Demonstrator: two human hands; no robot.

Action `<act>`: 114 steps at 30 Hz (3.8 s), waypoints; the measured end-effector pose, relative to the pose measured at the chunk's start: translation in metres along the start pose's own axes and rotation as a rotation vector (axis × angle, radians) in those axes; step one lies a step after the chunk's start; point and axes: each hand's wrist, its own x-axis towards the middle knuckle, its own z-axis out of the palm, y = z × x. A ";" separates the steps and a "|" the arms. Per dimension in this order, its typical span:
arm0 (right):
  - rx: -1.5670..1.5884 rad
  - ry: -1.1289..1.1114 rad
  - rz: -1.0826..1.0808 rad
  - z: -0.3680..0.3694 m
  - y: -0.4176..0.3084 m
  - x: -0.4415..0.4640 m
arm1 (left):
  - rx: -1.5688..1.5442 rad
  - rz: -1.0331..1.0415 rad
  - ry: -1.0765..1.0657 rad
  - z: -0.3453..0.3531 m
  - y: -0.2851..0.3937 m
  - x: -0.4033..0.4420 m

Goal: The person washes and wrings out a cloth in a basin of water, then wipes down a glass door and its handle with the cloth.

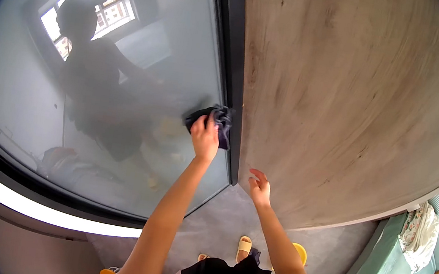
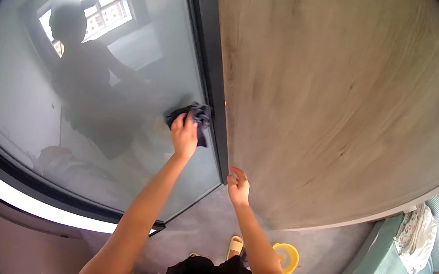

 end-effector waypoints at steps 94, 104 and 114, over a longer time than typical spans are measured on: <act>-1.392 0.212 -0.888 0.134 0.298 0.162 | -0.806 -0.333 0.071 0.078 -0.176 -0.405; -0.998 0.468 -1.288 0.131 0.121 0.183 | -0.793 -0.265 0.076 0.085 -0.183 -0.404; -0.947 0.316 -1.311 0.123 0.157 0.187 | -0.868 -0.341 0.128 0.090 -0.172 -0.407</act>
